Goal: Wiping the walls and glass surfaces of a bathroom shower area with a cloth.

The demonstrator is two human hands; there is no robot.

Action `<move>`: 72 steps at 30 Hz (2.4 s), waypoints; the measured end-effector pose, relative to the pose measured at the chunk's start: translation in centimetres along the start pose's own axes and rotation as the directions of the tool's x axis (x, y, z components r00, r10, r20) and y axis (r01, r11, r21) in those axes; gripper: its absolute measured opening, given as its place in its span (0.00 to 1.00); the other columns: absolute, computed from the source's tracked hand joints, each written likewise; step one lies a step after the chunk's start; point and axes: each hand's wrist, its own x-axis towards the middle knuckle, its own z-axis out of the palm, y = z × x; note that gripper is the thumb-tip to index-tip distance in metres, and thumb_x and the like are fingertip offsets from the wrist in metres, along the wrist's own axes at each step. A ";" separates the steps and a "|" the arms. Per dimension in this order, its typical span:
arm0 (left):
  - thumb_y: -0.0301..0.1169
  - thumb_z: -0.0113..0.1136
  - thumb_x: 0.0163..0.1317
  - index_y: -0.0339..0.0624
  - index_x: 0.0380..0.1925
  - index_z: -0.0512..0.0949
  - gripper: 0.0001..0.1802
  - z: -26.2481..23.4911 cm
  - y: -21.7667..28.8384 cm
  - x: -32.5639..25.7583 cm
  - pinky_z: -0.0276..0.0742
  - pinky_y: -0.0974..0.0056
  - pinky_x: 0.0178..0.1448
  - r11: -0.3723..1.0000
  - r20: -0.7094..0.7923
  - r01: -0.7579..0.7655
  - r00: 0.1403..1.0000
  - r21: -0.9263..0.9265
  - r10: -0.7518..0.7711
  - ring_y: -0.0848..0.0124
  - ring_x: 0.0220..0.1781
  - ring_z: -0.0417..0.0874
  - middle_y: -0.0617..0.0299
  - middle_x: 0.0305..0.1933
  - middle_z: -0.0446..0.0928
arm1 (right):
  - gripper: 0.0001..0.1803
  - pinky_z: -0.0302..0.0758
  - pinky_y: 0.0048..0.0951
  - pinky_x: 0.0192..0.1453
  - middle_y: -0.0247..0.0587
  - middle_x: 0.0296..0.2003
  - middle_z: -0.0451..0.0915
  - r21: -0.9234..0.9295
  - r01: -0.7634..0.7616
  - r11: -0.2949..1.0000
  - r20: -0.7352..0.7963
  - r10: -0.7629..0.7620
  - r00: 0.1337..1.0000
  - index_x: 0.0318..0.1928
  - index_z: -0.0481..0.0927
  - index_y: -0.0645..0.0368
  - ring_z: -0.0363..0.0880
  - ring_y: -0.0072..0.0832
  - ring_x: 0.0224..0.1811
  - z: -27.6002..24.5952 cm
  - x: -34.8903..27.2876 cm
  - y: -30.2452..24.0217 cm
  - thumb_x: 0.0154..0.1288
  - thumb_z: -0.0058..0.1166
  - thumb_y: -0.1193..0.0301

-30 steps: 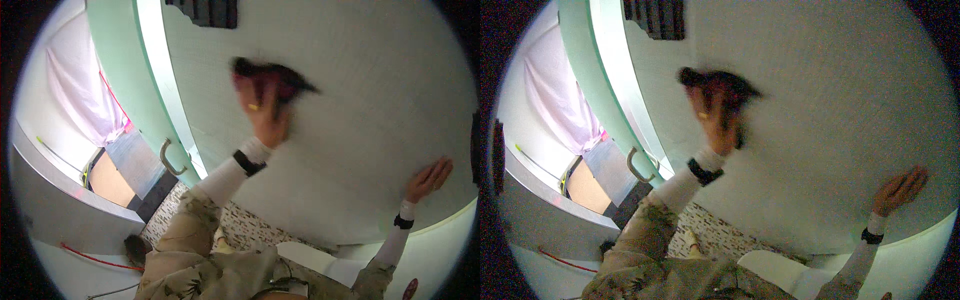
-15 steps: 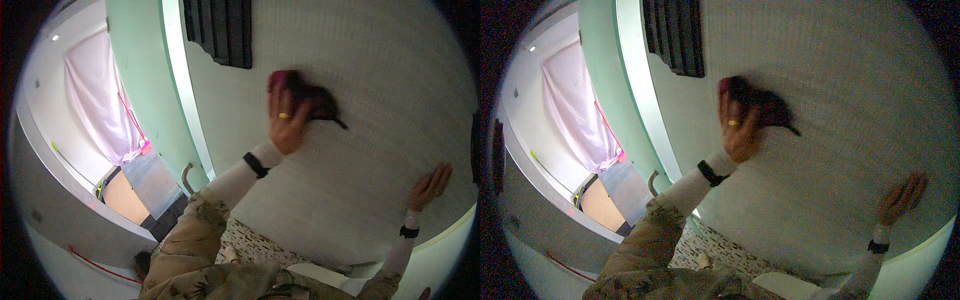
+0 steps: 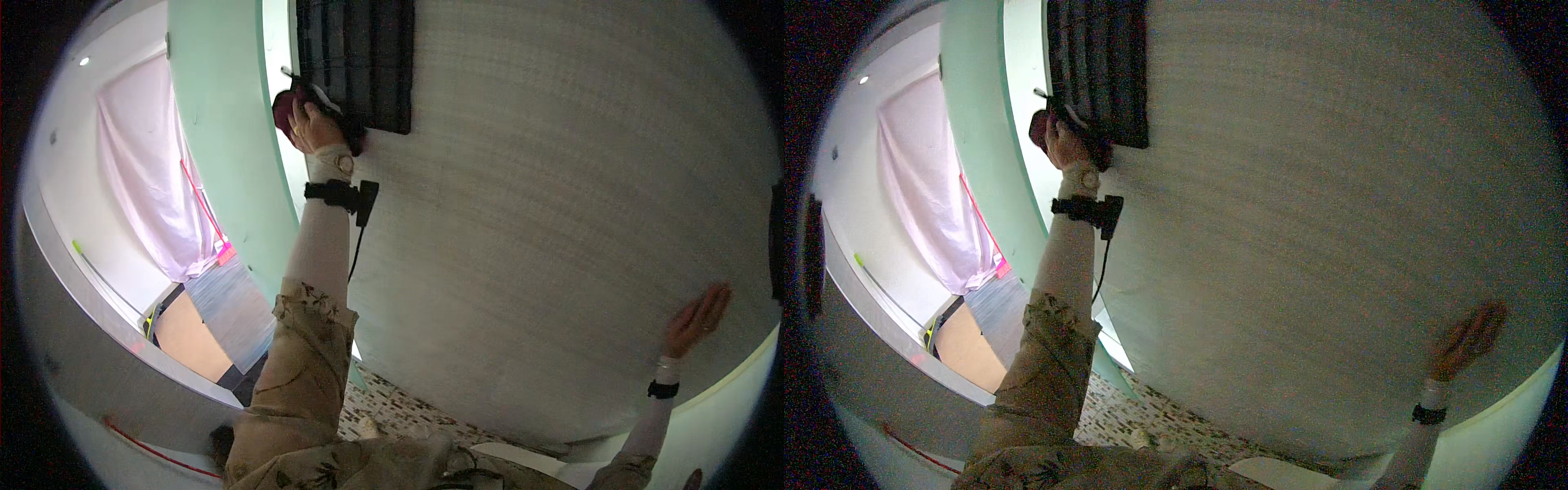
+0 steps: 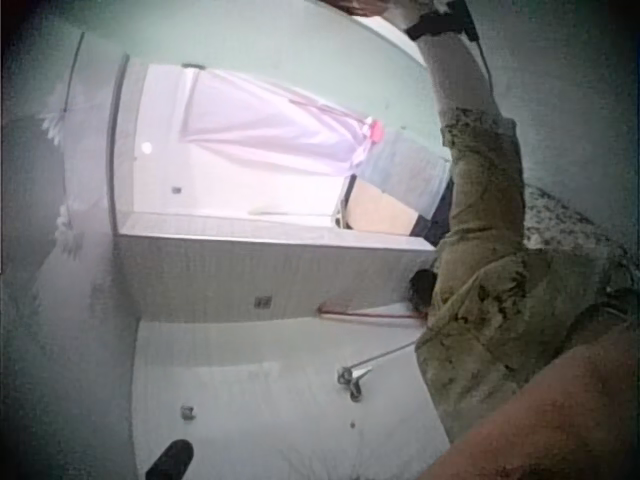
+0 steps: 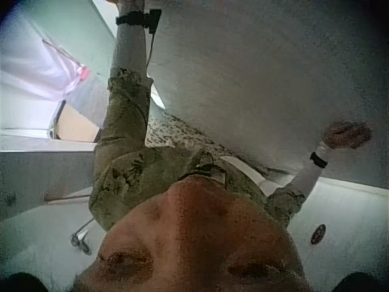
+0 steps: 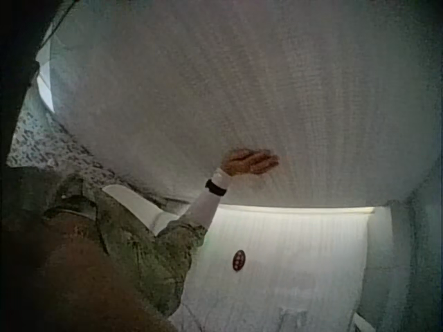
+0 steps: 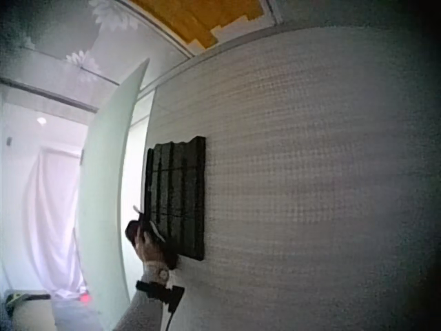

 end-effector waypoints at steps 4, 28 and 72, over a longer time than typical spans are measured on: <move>0.36 0.46 0.68 0.39 0.57 0.74 0.21 0.3 1.9 -1.4 0.57 0.50 0.70 0.981 -0.012 -0.120 0.993 -0.152 0.120 0.52 0.64 0.69 0.50 0.60 0.74 | 0.25 0.46 0.49 0.76 0.52 0.70 0.56 -0.003 -0.017 1.000 0.013 0.017 1.000 0.68 0.60 0.65 0.49 0.47 0.75 -0.1 -0.2 -0.1 0.77 0.30 0.65; 0.39 0.54 0.64 0.55 0.61 0.71 0.24 -1.7 21.1 -14.9 0.37 0.35 0.74 0.672 0.210 -0.700 0.638 -0.242 0.741 0.45 0.71 0.57 0.51 0.67 0.67 | 0.26 0.48 0.52 0.75 0.55 0.69 0.57 0.016 -0.080 0.997 0.047 0.079 0.996 0.67 0.62 0.64 0.51 0.51 0.73 0.2 -1.3 0.4 0.77 0.31 0.63; 0.51 0.54 0.58 0.67 0.62 0.68 0.30 -8.8 18.0 -44.4 0.48 0.33 0.68 0.438 0.465 -0.582 0.114 -0.685 0.878 0.55 0.74 0.55 0.63 0.69 0.62 | 0.23 0.62 0.53 0.66 0.63 0.59 0.69 0.035 0.051 0.998 -0.039 -0.050 0.998 0.58 0.72 0.70 0.64 0.58 0.63 1.5 -1.6 0.1 0.74 0.40 0.64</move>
